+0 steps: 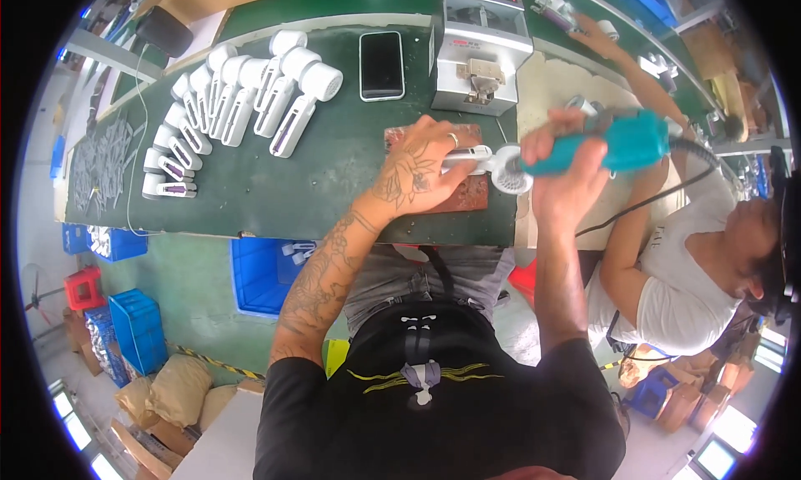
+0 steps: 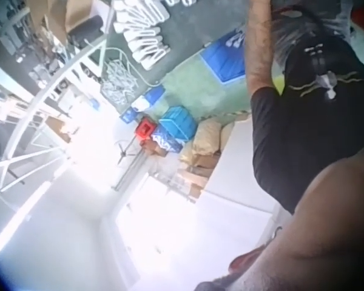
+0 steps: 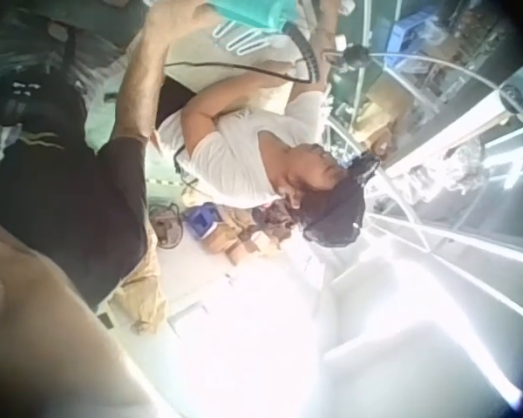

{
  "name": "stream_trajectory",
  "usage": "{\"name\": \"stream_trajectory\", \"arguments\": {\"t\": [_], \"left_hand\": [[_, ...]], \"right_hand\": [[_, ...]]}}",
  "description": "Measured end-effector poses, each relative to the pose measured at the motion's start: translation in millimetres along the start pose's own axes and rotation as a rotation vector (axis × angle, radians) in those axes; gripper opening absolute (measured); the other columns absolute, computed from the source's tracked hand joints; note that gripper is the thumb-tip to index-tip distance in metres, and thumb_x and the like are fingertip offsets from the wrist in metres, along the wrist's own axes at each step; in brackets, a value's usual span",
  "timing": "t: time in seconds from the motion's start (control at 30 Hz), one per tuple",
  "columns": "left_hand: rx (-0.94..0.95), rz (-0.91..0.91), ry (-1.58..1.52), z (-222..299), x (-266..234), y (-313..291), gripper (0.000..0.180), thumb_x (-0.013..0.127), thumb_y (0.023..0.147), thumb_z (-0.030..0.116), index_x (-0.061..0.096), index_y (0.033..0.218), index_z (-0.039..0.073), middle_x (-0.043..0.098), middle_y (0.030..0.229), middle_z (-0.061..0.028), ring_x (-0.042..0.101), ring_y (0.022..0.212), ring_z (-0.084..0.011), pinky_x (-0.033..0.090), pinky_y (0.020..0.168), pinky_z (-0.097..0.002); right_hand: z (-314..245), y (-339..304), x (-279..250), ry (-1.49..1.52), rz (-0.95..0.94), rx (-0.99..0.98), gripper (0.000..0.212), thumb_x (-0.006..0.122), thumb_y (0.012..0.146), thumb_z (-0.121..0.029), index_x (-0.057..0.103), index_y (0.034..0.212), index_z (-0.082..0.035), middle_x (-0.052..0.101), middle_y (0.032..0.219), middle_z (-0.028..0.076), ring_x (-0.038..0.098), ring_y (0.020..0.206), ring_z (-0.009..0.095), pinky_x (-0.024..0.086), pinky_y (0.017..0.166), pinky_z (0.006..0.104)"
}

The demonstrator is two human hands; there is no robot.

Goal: The person assembles handheld fans by securing plastic casings with screws using an electric screwdriver.

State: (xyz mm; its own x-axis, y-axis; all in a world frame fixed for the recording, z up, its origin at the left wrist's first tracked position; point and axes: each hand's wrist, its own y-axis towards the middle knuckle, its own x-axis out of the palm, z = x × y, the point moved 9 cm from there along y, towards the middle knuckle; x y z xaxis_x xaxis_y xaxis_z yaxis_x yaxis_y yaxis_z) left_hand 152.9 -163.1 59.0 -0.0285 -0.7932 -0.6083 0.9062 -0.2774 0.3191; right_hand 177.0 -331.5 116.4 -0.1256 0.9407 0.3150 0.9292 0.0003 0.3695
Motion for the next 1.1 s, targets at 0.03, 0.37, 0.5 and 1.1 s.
{"name": "stream_trajectory", "arguments": {"t": [0.03,0.37,0.5,1.1], "left_hand": [[0.004,-0.008,0.087,0.8,-2.4,2.5,0.026,0.069,0.09,0.02,0.071,0.116,0.015,0.064,0.108,-0.0053,0.059,0.102,-0.0309,0.047,0.094,-0.0442],[0.022,0.018,0.217,-10.8,1.4,-0.4,0.033,0.062,0.096,0.032,0.069,0.127,0.023,0.062,0.113,-0.0038,0.057,0.108,-0.0281,0.046,0.098,-0.0451],[0.046,0.032,0.227,-6.7,1.8,1.8,0.036,0.064,0.095,0.037,0.069,0.128,0.023,0.063,0.112,-0.0042,0.057,0.109,-0.0286,0.045,0.098,-0.0455],[-0.034,-0.011,0.212,-11.5,3.9,3.7,0.04,0.065,0.094,0.043,0.067,0.13,0.025,0.062,0.118,-0.0056,0.056,0.116,-0.0311,0.042,0.106,-0.0479]], "right_hand": [[-0.6,16.8,5.9,-0.021,0.02,-0.046,0.063,0.06,0.099,-0.056,0.06,0.112,0.005,0.058,0.072,0.005,0.059,0.064,0.017,0.045,0.058,0.0294],[36.4,91.6,48.0,-0.322,-0.028,-0.167,0.036,0.06,0.105,-0.033,0.067,0.095,0.001,0.062,0.068,0.002,0.054,0.063,0.008,0.042,0.058,0.0249],[47.0,84.8,38.8,-0.241,-0.024,-0.138,0.036,0.059,0.105,-0.032,0.065,0.088,0.0,0.062,0.068,0.002,0.054,0.062,0.008,0.042,0.057,0.0257],[41.6,86.7,44.4,-0.315,-0.125,-0.209,0.036,0.055,0.106,-0.036,0.06,0.098,0.0,0.06,0.07,0.005,0.059,0.064,0.015,0.046,0.059,0.0285]]}}
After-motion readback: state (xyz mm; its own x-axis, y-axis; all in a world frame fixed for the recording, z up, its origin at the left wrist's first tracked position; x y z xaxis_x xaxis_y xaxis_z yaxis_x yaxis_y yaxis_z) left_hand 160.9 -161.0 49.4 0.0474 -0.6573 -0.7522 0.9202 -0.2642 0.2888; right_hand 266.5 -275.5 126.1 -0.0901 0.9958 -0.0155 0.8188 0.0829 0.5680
